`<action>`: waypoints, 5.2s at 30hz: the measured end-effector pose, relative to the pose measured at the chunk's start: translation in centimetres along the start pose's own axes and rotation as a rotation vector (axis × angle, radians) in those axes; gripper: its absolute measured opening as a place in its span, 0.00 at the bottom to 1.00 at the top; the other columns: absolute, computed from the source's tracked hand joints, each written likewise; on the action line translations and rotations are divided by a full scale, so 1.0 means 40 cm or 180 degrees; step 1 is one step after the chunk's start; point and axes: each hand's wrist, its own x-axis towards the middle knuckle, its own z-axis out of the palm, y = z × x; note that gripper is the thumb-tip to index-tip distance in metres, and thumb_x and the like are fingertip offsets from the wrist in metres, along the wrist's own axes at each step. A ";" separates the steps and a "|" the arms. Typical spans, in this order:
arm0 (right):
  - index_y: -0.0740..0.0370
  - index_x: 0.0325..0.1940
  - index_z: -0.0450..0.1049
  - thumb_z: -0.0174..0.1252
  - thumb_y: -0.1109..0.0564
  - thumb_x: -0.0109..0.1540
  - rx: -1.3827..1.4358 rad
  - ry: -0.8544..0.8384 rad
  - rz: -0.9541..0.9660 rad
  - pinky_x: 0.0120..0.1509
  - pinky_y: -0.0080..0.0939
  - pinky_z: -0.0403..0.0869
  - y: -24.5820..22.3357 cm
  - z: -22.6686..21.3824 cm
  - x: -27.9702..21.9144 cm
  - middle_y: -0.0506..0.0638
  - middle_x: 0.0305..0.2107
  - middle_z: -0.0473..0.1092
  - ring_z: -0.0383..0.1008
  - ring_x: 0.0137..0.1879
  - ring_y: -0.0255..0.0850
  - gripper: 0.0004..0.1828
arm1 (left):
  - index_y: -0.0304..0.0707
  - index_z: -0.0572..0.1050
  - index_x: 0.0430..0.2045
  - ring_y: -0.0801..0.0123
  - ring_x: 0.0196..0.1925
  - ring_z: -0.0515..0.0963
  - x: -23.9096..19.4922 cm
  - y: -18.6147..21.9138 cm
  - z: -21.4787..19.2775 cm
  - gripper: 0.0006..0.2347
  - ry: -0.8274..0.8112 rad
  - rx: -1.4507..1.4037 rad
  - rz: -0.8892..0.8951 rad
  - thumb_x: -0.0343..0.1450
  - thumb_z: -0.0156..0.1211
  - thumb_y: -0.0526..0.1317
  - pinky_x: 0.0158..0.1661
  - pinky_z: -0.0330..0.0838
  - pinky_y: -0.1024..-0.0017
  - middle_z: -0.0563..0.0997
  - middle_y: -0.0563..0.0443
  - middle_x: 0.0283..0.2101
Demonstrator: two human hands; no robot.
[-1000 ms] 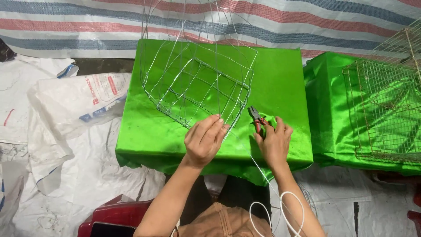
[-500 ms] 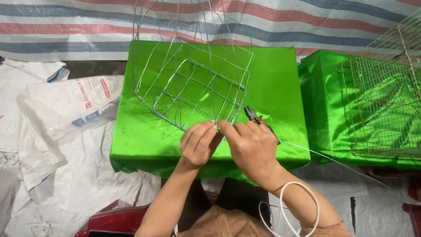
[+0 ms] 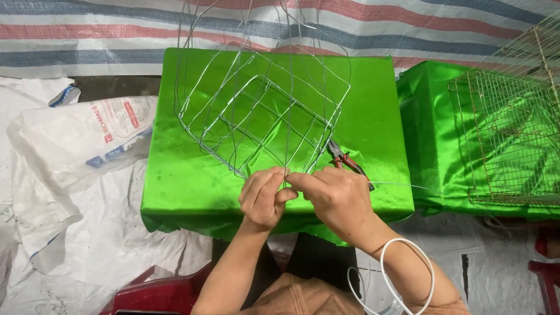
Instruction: Assembling and adjusting a wire cage structure using pliers and hands to ensure proper alignment.
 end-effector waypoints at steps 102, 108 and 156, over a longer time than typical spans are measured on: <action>0.44 0.28 0.71 0.61 0.45 0.66 -0.0035 0.0257 -0.0111 0.30 0.36 0.70 0.110 0.064 -0.043 0.39 0.15 0.66 0.70 0.27 0.39 0.13 | 0.27 0.71 0.44 0.65 0.35 0.76 0.179 0.022 -0.096 0.07 -0.2238 -0.2054 -0.3022 0.77 0.43 0.30 0.44 0.75 0.60 0.77 0.43 0.30; 0.39 0.43 0.77 0.60 0.52 0.65 -0.0254 0.1469 -0.1594 0.44 0.36 0.71 0.129 0.143 -0.290 0.44 0.41 0.77 0.65 0.46 0.43 0.05 | 0.27 0.72 0.47 0.66 0.39 0.81 0.172 0.019 -0.089 0.09 -0.2178 -0.2183 -0.3344 0.76 0.47 0.30 0.48 0.78 0.63 0.83 0.41 0.34; 0.65 0.31 0.68 0.72 0.69 0.49 0.3464 0.0408 0.2736 0.50 0.49 0.78 0.296 0.185 -0.560 0.60 0.41 0.76 0.81 0.46 0.52 0.18 | 0.27 0.78 0.43 0.61 0.32 0.84 0.168 0.027 -0.091 0.09 -0.2119 -0.1546 -0.2752 0.77 0.48 0.30 0.38 0.81 0.64 0.86 0.37 0.34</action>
